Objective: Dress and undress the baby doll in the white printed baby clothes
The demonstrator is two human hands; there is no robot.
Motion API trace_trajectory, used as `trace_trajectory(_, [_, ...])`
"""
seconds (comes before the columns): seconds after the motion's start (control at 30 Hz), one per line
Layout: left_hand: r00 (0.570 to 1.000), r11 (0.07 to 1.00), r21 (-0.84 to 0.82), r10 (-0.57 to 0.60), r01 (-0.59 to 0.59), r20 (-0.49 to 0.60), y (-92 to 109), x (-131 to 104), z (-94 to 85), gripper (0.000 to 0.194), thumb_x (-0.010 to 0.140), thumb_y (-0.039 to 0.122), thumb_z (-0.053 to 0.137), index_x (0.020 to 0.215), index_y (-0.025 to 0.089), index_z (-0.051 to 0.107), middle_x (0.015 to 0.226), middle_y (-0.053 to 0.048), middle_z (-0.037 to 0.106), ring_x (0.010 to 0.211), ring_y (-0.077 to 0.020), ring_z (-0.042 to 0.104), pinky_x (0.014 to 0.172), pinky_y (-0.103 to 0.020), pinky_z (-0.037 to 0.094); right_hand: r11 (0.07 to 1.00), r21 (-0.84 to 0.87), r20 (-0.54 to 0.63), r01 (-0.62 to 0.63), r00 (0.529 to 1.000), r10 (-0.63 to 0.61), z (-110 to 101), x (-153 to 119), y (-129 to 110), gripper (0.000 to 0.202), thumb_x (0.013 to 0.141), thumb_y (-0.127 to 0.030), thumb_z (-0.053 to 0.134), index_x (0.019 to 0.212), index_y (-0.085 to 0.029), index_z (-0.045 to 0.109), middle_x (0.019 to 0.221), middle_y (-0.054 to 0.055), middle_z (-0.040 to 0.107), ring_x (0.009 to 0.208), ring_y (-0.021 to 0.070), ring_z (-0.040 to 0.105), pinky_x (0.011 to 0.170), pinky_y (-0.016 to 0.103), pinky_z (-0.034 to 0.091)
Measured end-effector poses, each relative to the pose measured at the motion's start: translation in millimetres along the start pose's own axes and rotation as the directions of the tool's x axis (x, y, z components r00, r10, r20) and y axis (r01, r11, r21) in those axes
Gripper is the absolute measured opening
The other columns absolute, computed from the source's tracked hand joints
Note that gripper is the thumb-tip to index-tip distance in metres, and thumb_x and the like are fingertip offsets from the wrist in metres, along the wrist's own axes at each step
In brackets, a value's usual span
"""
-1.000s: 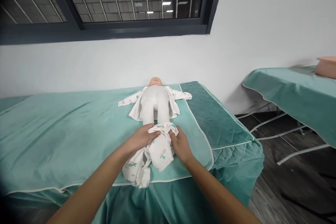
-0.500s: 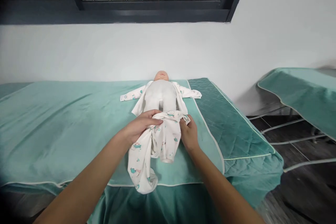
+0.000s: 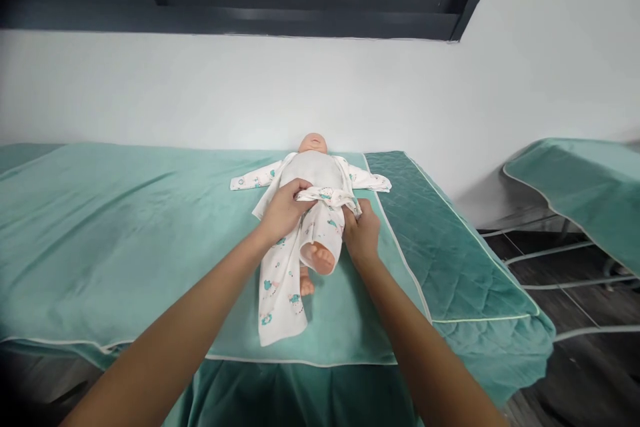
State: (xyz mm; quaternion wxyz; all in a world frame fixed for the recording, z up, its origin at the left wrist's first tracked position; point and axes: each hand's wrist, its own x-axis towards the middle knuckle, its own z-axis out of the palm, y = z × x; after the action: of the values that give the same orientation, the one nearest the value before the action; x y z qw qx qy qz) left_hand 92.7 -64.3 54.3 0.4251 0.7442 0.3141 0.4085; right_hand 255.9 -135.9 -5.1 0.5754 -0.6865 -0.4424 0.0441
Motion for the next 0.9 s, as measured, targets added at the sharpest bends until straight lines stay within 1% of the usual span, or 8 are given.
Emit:
trace_trajectory(0.1, [0.999,0.997,0.082,0.011,-0.008,-0.041,-7.0,-5.7,2.8,0.014,0.083,0.023,0.059,0.096,0.020,0.064,0.094,-0.001,0.069,0.089,-0.0185,0.060,0.084,-0.027,0.043,0.991,-0.113,0.043,0.073,0.997,-0.068,3.4,1.5,11.8,0.023,0.086,-0.041,0.054,0.074,-0.023,0.048,0.066,-0.004,0.051,0.062,0.0157,0.042,0.061,0.028,0.030])
trace_trajectory(0.27, [0.998,0.995,0.096,0.034,-0.029,-0.046,-8.9,-9.8,3.6,0.014,0.081,0.020,0.062,0.095,0.020,0.065,0.099,-0.003,0.066,0.096,-0.0195,0.059,0.089,-0.028,0.041,0.969,-0.182,-0.013,0.169,0.985,-0.174,4.3,0.0,25.0,0.014,0.085,-0.033,0.054,0.078,-0.022,0.050,0.073,-0.002,0.052,0.068,0.0169,0.046,0.065,0.029,0.034])
trace_trajectory(0.37, [0.993,0.985,-0.150,-0.078,0.091,0.090,-12.2,-10.4,-5.4,0.021,0.077,0.027,0.070,0.095,0.019,0.064,0.095,-0.002,0.063,0.089,-0.0174,0.057,0.081,-0.027,0.042,0.972,-0.108,-0.031,0.211,0.976,-0.215,2.9,0.5,24.1,0.011,0.083,-0.027,0.057,0.091,-0.020,0.055,0.083,-0.001,0.054,0.073,0.0171,0.049,0.069,0.030,0.038])
trace_trajectory(0.47, [0.962,0.864,-0.444,-0.149,0.239,0.229,-25.4,-13.3,-16.9,0.025,0.073,0.030,0.075,0.090,0.017,0.062,0.088,0.000,0.060,0.080,-0.0141,0.055,0.073,-0.024,0.041,0.960,-0.029,0.001,0.278,0.961,-0.278,2.7,-0.2,21.4,0.022,0.079,-0.017,0.055,0.101,-0.020,0.056,0.093,0.002,0.057,0.082,0.0186,0.053,0.074,0.032,0.043])
trace_trajectory(0.6, [0.969,0.704,-0.667,-0.148,0.243,0.197,-45.7,-19.9,-24.2,0.024,0.070,0.028,0.079,0.074,0.016,0.058,0.081,0.001,0.057,0.071,-0.0103,0.051,0.066,-0.022,0.038,0.900,0.072,0.115,0.429,0.893,-0.435,-2.0,-3.5,15.4,0.036,0.077,-0.010,0.049,0.111,-0.021,0.057,0.108,0.008,0.058,0.102,0.0239,0.056,0.084,0.039,0.046])
trace_trajectory(0.7, [0.961,0.708,-0.656,-0.126,0.262,0.248,-49.9,-24.3,-26.1,0.030,0.067,0.030,0.082,0.089,0.017,0.066,0.090,-0.002,0.062,0.078,-0.0129,0.056,0.070,-0.023,0.041,0.859,0.136,0.298,0.493,0.807,-0.510,-13.3,0.8,-0.9,0.042,0.081,-0.011,0.050,0.121,-0.024,0.056,0.123,0.011,0.057,0.112,0.0271,0.055,0.089,0.044,0.046])
trace_trajectory(0.8, [0.935,0.766,-0.562,-0.140,0.310,0.325,-48.6,-26.3,-27.2,0.043,0.066,0.027,0.084,0.104,0.018,0.068,0.095,-0.004,0.065,0.083,-0.0153,0.059,0.074,-0.024,0.044,0.815,0.157,0.547,0.558,0.638,-0.542,-22.5,18.5,-30.8,0.039,0.085,-0.020,0.056,0.124,-0.026,0.057,0.125,0.011,0.059,0.110,0.0278,0.057,0.085,0.041,0.047])
trace_trajectory(0.9, [0.948,0.750,-0.590,-0.158,0.297,0.276,-49.6,-26.6,-25.2,0.032,0.071,0.030,0.081,0.096,0.017,0.066,0.087,-0.001,0.063,0.075,-0.0128,0.057,0.067,-0.023,0.043,0.812,0.121,0.796,0.571,0.433,-0.423,-16.6,42.6,-61.1,0.017,0.086,-0.038,0.066,0.099,-0.027,0.066,0.081,0.002,0.064,0.071,0.0189,0.055,0.061,0.030,0.040])
